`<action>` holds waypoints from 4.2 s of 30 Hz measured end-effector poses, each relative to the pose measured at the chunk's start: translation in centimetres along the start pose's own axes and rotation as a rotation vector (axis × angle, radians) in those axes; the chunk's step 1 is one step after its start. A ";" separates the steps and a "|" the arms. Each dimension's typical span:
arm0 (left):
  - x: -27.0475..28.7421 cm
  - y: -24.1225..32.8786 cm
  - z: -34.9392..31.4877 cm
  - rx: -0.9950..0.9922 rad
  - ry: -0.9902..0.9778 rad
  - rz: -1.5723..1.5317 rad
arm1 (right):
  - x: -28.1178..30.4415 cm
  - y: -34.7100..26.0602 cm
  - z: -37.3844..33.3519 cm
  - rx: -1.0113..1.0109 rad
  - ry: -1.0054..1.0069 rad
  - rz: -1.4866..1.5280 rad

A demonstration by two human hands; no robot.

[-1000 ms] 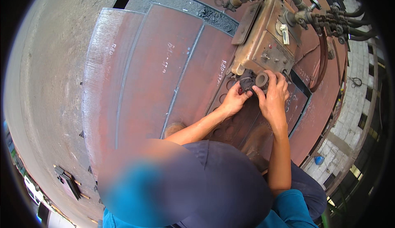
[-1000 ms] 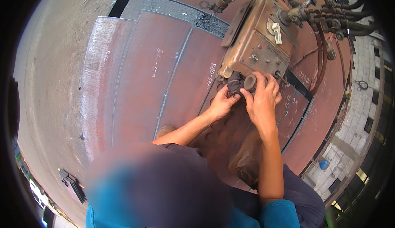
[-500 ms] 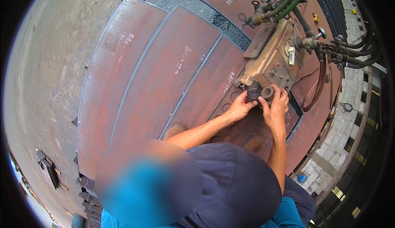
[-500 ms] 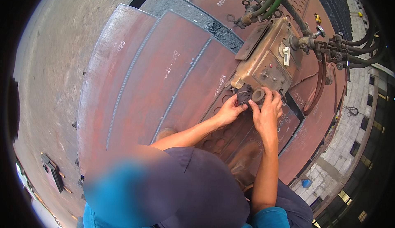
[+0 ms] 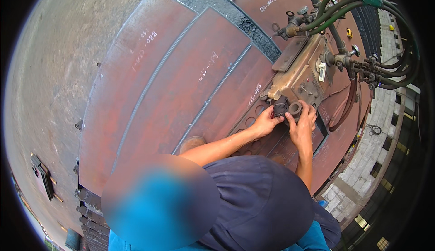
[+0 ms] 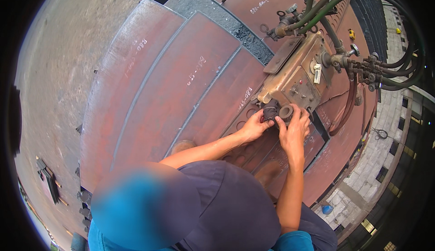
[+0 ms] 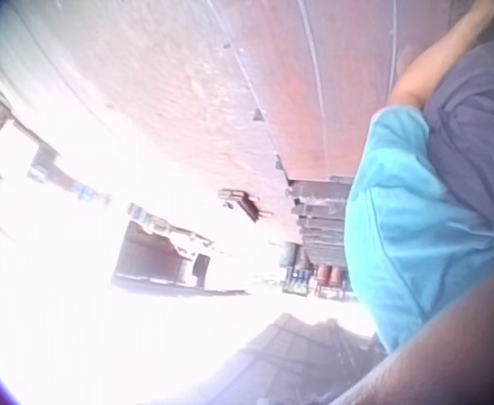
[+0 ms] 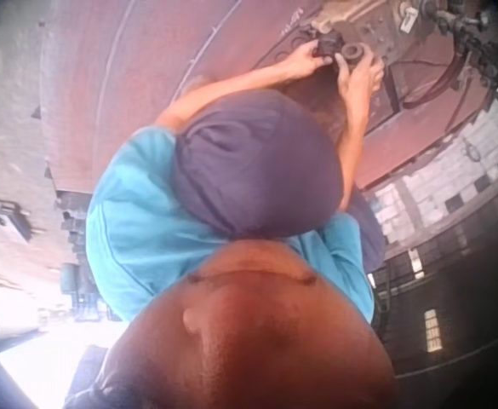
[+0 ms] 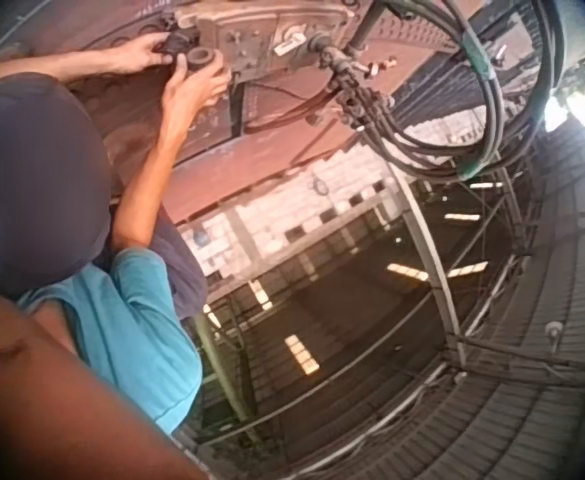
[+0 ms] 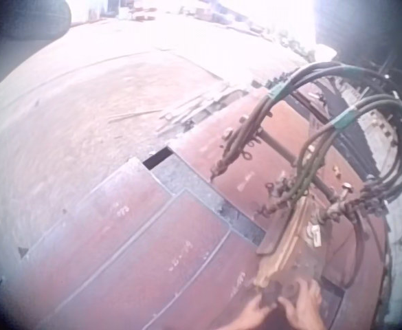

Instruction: The person measures a large perforated metal sheet with a tape measure, then operates a plasma cutting machine to cut the sheet. The person adjusts the machine's position and controls before initiating the cut.

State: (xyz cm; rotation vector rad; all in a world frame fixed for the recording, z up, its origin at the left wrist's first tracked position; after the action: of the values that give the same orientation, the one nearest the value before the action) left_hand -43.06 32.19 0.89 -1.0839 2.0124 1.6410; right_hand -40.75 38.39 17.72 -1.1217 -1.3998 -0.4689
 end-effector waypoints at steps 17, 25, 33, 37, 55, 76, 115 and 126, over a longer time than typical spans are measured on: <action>-0.3 2.7 -2.4 0.210 0.022 0.030 | 0.3 -0.5 -0.4 -0.012 -0.050 -0.006; 0.4 2.7 -2.8 0.224 0.002 0.090 | 0.5 -1.0 -0.6 -0.059 -0.081 0.015; 3.9 3.9 -6.2 0.366 0.038 0.653 | 9.6 -5.8 2.5 0.339 -0.400 0.037; 4.0 10.2 -8.5 0.564 -0.089 0.429 | 14.6 -2.1 2.3 0.305 -0.825 0.114; -20.4 36.0 9.6 0.074 -0.077 1.515 | 21.6 17.9 13.1 -0.112 -0.265 1.366; -21.7 31.3 20.5 -0.209 -0.020 1.408 | 24.1 14.9 17.6 -0.117 0.028 1.288; -23.0 31.4 17.5 -0.377 0.120 1.448 | 23.2 15.6 36.0 0.231 -0.454 1.086; -22.0 31.1 23.1 -0.550 0.053 1.513 | 25.9 13.9 28.8 0.216 -0.434 1.080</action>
State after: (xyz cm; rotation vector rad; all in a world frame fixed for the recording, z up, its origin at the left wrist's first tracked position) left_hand -55.84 62.98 30.38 0.6858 2.5976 2.8775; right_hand -39.58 77.26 31.13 -1.6473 -0.9517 0.7129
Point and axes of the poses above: each hand's wrist, its own z-axis towards the middle knuckle, its own x-axis out of the back of the hand, y = z × x, the point moved 7 cm from there along z, towards the middle knuckle, and after that the axes turned 15 degrees about z, right-handed, at the moved point
